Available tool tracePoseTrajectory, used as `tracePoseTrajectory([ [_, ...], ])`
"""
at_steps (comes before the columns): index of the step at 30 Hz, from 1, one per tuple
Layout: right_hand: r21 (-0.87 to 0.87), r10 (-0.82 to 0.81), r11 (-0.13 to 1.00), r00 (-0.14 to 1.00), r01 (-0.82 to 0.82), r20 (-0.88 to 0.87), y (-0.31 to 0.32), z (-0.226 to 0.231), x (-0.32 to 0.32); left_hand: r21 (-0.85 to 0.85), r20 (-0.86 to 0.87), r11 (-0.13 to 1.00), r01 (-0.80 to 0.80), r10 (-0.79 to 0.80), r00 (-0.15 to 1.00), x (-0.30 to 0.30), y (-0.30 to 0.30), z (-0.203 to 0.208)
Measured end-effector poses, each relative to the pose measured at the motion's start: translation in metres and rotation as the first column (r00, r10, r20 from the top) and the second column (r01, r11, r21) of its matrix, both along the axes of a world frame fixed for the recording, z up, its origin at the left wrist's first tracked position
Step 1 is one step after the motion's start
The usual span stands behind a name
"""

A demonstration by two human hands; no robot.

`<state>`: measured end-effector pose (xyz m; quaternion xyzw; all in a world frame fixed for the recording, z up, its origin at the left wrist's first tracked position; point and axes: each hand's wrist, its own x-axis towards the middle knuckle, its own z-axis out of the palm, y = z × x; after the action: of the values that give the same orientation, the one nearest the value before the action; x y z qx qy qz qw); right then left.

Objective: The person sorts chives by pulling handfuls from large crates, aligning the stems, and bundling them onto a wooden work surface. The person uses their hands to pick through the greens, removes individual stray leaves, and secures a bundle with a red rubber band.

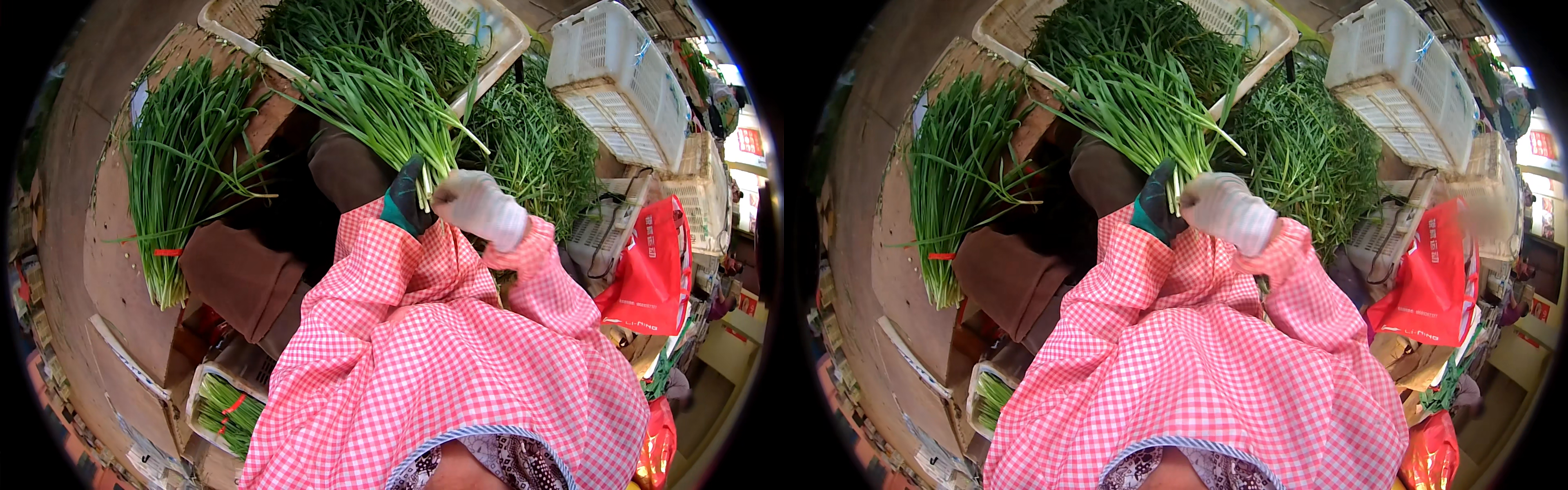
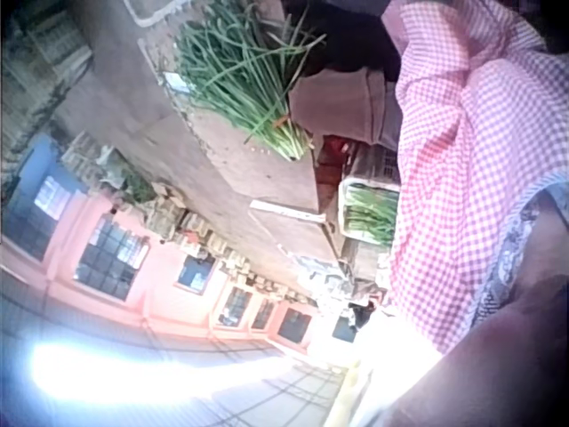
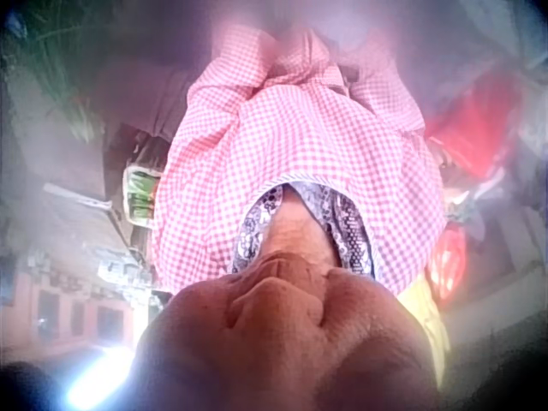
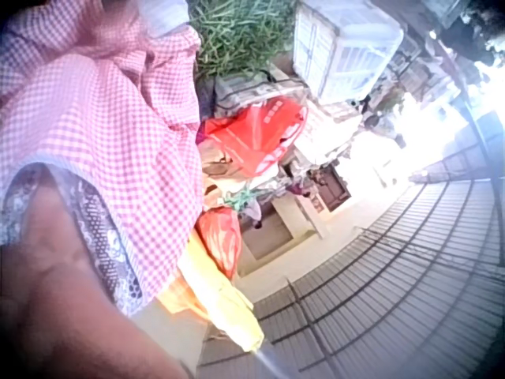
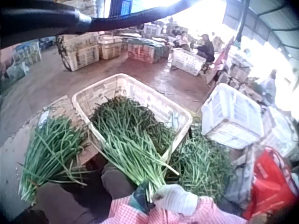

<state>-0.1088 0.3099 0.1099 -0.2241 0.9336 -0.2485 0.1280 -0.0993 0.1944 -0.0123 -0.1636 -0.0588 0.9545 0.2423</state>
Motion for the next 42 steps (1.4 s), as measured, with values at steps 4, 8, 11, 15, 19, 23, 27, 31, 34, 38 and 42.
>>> tracePoseTrajectory([
  [4, -0.078, -0.406, 0.891, 0.861, 0.448, 0.307, 0.062, 0.065, -0.014, -0.107, -0.062, 0.994, -0.027, 0.02, 0.998, -0.001, 0.001, 0.012],
  [8, 0.113, -0.593, 0.803, 0.767, 0.585, 0.244, 0.113, 0.044, -0.027, -0.162, -0.036, 0.985, -0.054, 0.049, 0.998, -0.003, 0.001, 0.024],
  [11, -0.001, -0.504, 0.858, 0.84, 0.514, 0.201, 0.099, -0.002, -0.038, -0.191, -0.077, 0.981, -0.044, 0.03, 0.997, -0.003, 0.0, 0.019],
  [15, 0.065, -0.364, 0.931, 0.896, 0.36, 0.255, 0.058, -0.026, -0.051, -0.184, -0.038, 0.983, -0.008, 0.002, 0.999, -0.002, -0.002, 0.026],
  [19, -0.155, -0.284, 0.943, 0.955, 0.294, 0.084, 0.026, -0.011, -0.016, -0.148, -0.006, 0.988, -0.033, 0.033, 0.999, -0.002, 0.0, 0.034],
  [23, 0.084, -0.086, 0.993, 0.996, 0.087, -0.016, -0.006, -0.019, 0.011, -0.442, -0.013, 0.896, -0.033, 0.031, 0.999, -0.001, -0.001, 0.021],
  [27, -0.097, -0.206, 0.967, 0.947, 0.235, 0.246, 0.012, -0.004, 0.009, -0.392, 0.032, 0.917, 0.077, -0.071, 0.997, 0.001, -0.003, 0.003],
  [31, 0.023, -0.406, 0.904, 0.841, 0.427, 0.356, 0.033, 0.014, -0.008, -0.365, -0.02, 0.926, 0.093, -0.107, 0.994, -0.002, -0.003, 0.024],
  [34, 0.013, -0.325, 0.944, 0.925, 0.33, 0.198, 0.021, -0.024, -0.005, -0.379, 0.08, 0.925, 0.03, 0.001, 0.997, 0.002, -0.001, 0.004],
  [38, -0.2, -0.307, 0.919, 0.935, 0.339, 0.175, 0.031, -0.035, -0.001, -0.205, 0.031, 0.979, 0.008, -0.002, 1.0, 0.003, -0.012, 0.016],
  [42, -0.335, -0.402, 0.748, 0.792, 0.573, 0.459, 0.029, -0.034, 0.013, -0.121, -0.011, 0.993, 0.014, -0.015, 1.0, 0.002, -0.014, 0.013],
])
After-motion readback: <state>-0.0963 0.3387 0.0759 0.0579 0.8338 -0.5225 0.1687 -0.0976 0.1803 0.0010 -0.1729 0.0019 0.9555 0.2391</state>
